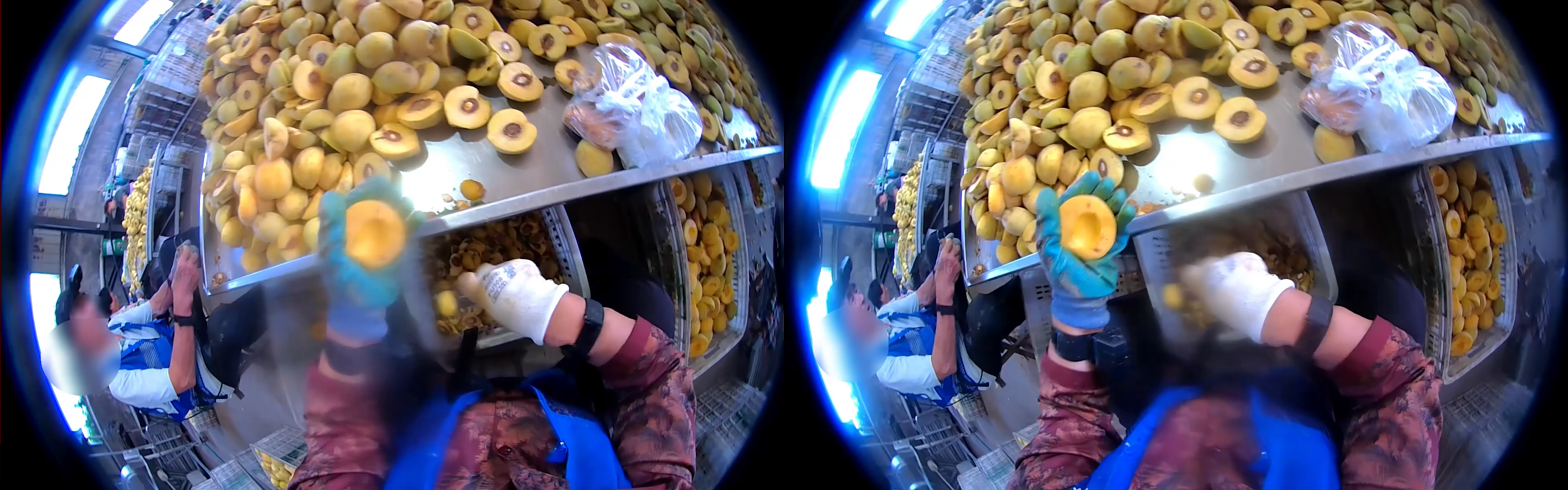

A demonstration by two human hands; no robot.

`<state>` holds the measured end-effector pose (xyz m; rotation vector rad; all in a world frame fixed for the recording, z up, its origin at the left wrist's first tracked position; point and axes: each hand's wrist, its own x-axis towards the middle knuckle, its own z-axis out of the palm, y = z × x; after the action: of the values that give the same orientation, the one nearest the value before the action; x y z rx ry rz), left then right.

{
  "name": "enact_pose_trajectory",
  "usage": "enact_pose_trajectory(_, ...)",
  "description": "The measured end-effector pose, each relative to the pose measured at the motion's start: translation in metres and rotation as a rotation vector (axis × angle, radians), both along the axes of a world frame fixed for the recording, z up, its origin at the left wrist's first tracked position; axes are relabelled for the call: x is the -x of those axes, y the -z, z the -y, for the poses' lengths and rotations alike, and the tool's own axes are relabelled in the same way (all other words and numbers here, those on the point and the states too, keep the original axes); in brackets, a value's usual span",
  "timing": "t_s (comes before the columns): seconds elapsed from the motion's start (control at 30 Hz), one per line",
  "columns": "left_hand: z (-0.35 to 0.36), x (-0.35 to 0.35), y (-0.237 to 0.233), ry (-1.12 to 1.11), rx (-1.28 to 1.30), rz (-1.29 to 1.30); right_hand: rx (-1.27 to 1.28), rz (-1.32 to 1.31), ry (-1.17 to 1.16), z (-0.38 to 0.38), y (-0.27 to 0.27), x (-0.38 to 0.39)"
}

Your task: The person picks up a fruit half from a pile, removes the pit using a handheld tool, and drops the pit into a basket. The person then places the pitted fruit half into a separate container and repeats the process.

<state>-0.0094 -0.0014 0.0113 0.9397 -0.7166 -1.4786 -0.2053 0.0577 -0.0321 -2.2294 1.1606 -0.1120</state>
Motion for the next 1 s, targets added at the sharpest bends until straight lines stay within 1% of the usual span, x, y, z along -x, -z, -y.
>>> enact_pose_trajectory(0.03, -0.002, -0.015, -0.002, -0.02, 0.05, 0.126, -0.025, -0.15, -0.031, -0.001, 0.019, 0.001)
enact_pose_trajectory(0.1, -0.012, -0.059, -0.017, -0.071, 0.168, 0.464, -0.063, -0.333, -0.053, -0.001, 0.019, -0.002)
enact_pose_trajectory(0.13, -0.016, -0.086, -0.021, -0.084, 0.204, 0.673, -0.034, -0.254, -0.036, -0.002, 0.015, 0.0)
enact_pose_trajectory(0.17, -0.016, -0.117, -0.022, -0.024, 0.226, 1.075, -0.009, -0.174, -0.016, -0.004, 0.011, 0.003)
enact_pose_trajectory(0.2, -0.016, -0.143, -0.03, 0.085, 0.316, 1.959, 0.053, -0.143, -0.035, -0.006, 0.012, 0.007)
enact_pose_trajectory(0.23, -0.02, -0.154, -0.028, 0.087, 0.18, 2.387, 0.051, -0.14, -0.031, -0.006, 0.01, 0.008)
enact_pose_trajectory(0.3, -0.007, -0.164, -0.022, -0.035, 0.423, 2.233, 0.042, -0.137, -0.026, -0.007, 0.007, 0.008)
enact_pose_trajectory(0.33, 0.006, -0.15, -0.027, -0.032, 0.535, 2.17, 0.097, -0.177, -0.048, -0.01, 0.012, 0.005)
enact_pose_trajectory(0.37, 0.026, -0.124, -0.034, -0.035, 0.647, 2.099, 0.099, -0.135, -0.048, -0.01, 0.012, 0.003)
enact_pose_trajectory(0.43, 0.072, -0.078, -0.043, 0.124, 0.967, 2.11, 0.109, -0.058, -0.041, -0.009, 0.01, 0.001)
enact_pose_trajectory(0.5, 0.116, -0.048, -0.035, 0.26, 1.187, 2.312, 0.228, -0.028, -0.028, -0.011, 0.021, -0.004)
enact_pose_trajectory(0.53, 0.135, -0.041, -0.026, 0.389, 1.135, 2.361, 0.238, -0.026, -0.018, -0.012, 0.022, -0.004)
enact_pose_trajectory(0.57, 0.155, -0.045, -0.012, 0.492, 1.183, 2.387, 0.246, -0.021, -0.009, -0.013, 0.023, -0.005)
enact_pose_trajectory(0.63, 0.172, -0.034, -0.011, 0.595, 1.24, 2.426, 0.162, 0.017, 0.009, -0.012, 0.025, -0.006)
enact_pose_trajectory(0.73, 0.181, -0.026, 0.0, 0.616, 1.218, 2.522, 0.109, 0.052, -0.026, -0.007, 0.023, -0.004)
enact_pose_trajectory(0.8, 0.18, -0.029, 0.0, 0.586, 1.155, 2.407, 0.032, 0.072, -0.066, -0.003, 0.014, -0.001)
enact_pose_trajectory(0.83, 0.176, -0.032, -0.001, 0.575, 1.118, 2.35, 0.055, 0.132, -0.043, -0.003, 0.009, 0.002)
enact_pose_trajectory(0.87, 0.17, -0.037, -0.003, 0.423, 1.199, 2.271, 0.075, 0.197, -0.021, -0.003, 0.004, 0.005)
enact_pose_trajectory(0.9, 0.161, -0.041, -0.002, 0.363, 1.039, 1.968, 0.089, 0.267, 0.001, -0.003, 0.0, 0.006)
enact_pose_trajectory(0.93, 0.152, -0.045, -0.001, 0.301, 0.873, 1.671, -0.089, 0.302, 0.069, 0.002, -0.007, 0.002)
enact_pose_trajectory(0.97, 0.141, -0.049, -0.001, 0.231, 0.707, 1.376, -0.338, 0.285, 0.135, 0.009, -0.013, -0.003)
enact_pose_trajectory(1.0, 0.124, -0.048, -0.015, 0.295, 0.35, 1.027, -0.316, 0.375, 0.169, 0.013, -0.016, -0.005)
